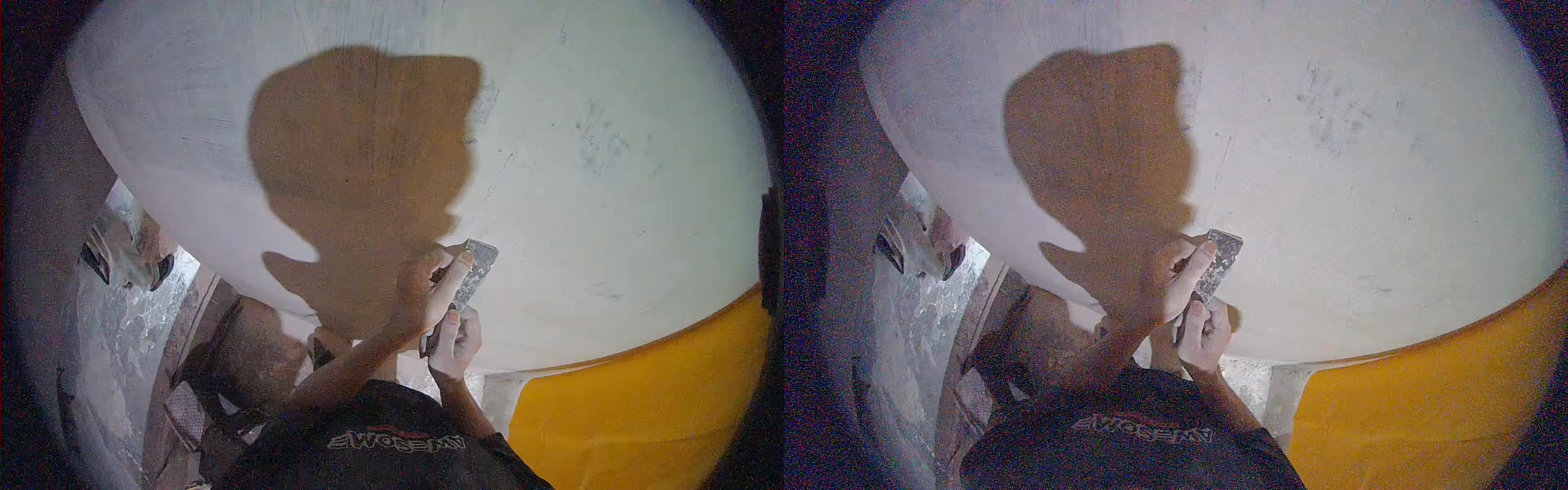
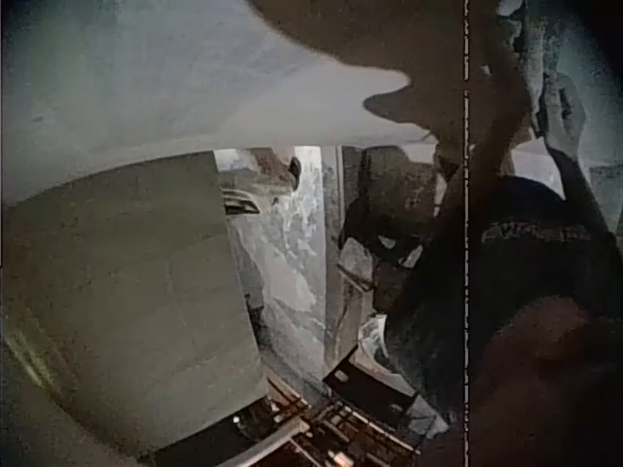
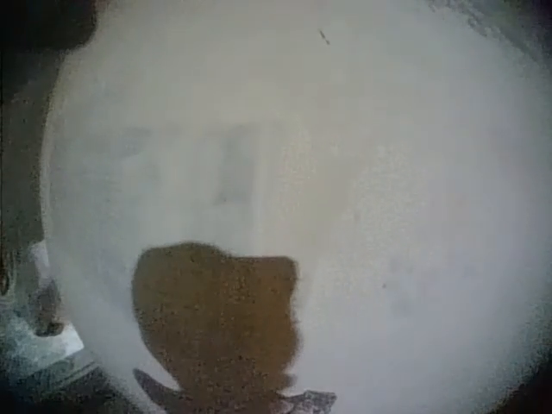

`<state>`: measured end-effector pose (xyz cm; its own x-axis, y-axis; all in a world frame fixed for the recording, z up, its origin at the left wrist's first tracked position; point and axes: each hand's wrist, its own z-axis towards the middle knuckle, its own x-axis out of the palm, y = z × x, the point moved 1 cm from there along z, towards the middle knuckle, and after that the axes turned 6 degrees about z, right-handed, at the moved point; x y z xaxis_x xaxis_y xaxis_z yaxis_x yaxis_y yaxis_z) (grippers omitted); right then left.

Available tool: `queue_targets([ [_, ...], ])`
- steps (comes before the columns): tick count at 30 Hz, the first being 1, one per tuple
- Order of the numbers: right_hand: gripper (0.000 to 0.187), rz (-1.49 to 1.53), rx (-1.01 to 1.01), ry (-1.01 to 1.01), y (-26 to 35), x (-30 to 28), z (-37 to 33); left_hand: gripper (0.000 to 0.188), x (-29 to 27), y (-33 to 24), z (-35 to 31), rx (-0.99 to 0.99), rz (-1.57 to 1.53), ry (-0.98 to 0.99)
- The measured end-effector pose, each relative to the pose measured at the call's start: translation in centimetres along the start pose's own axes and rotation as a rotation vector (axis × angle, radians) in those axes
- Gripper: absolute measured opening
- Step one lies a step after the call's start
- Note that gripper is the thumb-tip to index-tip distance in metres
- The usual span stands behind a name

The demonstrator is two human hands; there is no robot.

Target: Apply plaster or paint to a wall using a brush and a scraper.

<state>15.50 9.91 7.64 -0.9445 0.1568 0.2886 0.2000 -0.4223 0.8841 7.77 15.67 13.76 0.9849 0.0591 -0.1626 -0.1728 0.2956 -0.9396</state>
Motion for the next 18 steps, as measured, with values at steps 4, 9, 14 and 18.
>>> queue_targets([
  [4, 0.023, 0.055, 0.026, 0.005, 1.0, 0.5, -0.1, 0.032, 0.0, 0.2, -0.2, -0.027, -0.03, -0.014],
  [9, 0.022, -0.031, -0.022, -0.009, -0.1, -0.1, 0.0, 0.033, 0.2, 0.1, 0.2, -0.002, -0.021, -0.017],
  [14, 0.02, -0.044, -0.044, 0.001, 0.2, 0.3, 0.5, 0.035, 0.5, 1.4, 0.3, 0.054, -0.132, -0.075],
  [18, 0.017, -0.084, -0.063, 0.003, 0.4, 0.1, 1.2, 0.034, 0.4, -0.4, 0.9, 0.047, -0.067, -0.06],
])
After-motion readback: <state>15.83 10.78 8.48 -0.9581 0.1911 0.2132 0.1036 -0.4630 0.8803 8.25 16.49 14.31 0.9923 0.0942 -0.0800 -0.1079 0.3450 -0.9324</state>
